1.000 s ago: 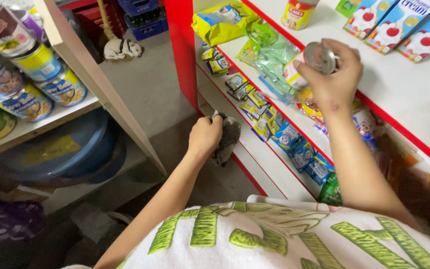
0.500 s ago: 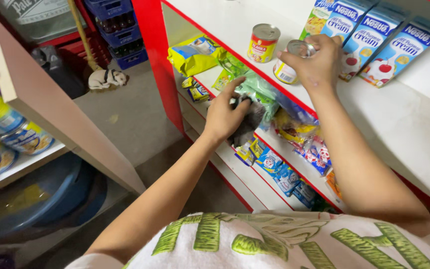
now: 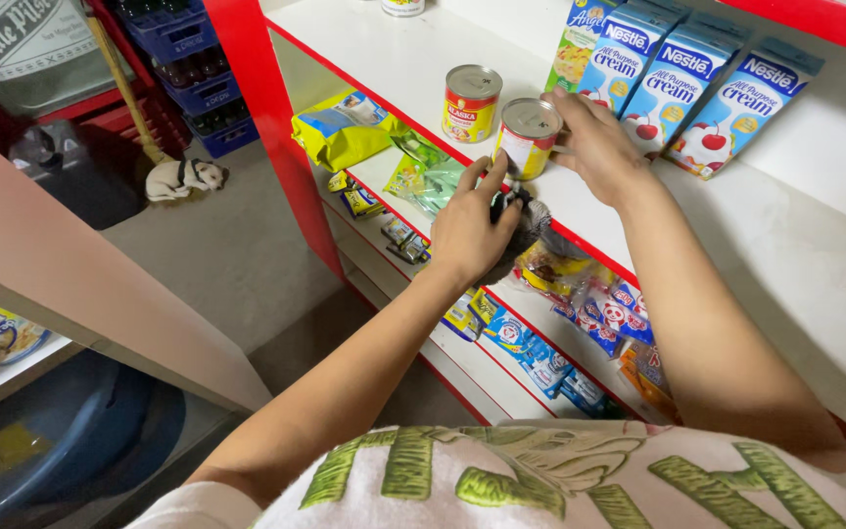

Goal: The person wipes the surfaces of various packaged goods on a store shelf using a cloth. They handle cartons of cream and several cans one at a time, rotating them to clean all sides before placing them back on the shelf.

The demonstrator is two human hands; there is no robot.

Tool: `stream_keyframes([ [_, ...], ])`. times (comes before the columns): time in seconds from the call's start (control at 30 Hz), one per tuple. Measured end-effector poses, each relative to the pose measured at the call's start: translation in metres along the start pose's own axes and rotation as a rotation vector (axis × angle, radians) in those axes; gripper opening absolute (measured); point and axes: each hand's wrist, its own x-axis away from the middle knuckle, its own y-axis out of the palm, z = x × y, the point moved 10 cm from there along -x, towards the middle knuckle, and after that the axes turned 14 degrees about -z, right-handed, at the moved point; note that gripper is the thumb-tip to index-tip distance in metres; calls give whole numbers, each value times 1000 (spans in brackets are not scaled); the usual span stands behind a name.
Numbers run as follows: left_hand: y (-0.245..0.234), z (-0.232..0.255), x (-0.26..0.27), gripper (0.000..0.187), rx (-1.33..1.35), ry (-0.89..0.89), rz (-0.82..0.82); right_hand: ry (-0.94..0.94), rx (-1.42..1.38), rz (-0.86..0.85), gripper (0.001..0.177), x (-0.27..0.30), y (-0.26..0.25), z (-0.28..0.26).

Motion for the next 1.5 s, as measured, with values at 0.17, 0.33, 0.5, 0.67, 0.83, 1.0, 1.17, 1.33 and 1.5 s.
stream_keyframes([
  [0.17, -3, -19, -20, 75, -67, -197, -90, 6, -14, 38, 47, 18, -10, 6],
  [0.33, -16, -40, -43, 69, -6, -148, -34, 130, 210, 30, 43, 45, -20, 2],
  [0.5, -24, -45, -24, 45, 155, -103, 119, -96, 339, -21, 57, 22, -28, -2],
  [0.67, -26, -30, 7, 32, 177, -50, 75, -335, 217, -254, 86, -8, 14, -4],
  [0.83, -32, -47, 35, 28, 263, -214, 57, -293, 302, -73, 75, -15, 20, 3],
  [1.0, -39, -55, 55, 27, 310, -299, 97, -393, 523, 170, 77, -11, 16, 2],
  [1.17, -33, -67, 66, 28, 439, -368, 124, -468, 659, 383, 78, -2, 13, 4],
  [1.33, 19, -110, 74, 44, 1100, -532, 225, -404, 679, 307, 78, 8, 17, 3],
  [1.5, 87, -90, 82, 51, 2010, -618, -69, -364, 590, 304, 59, 65, 26, -4],
])
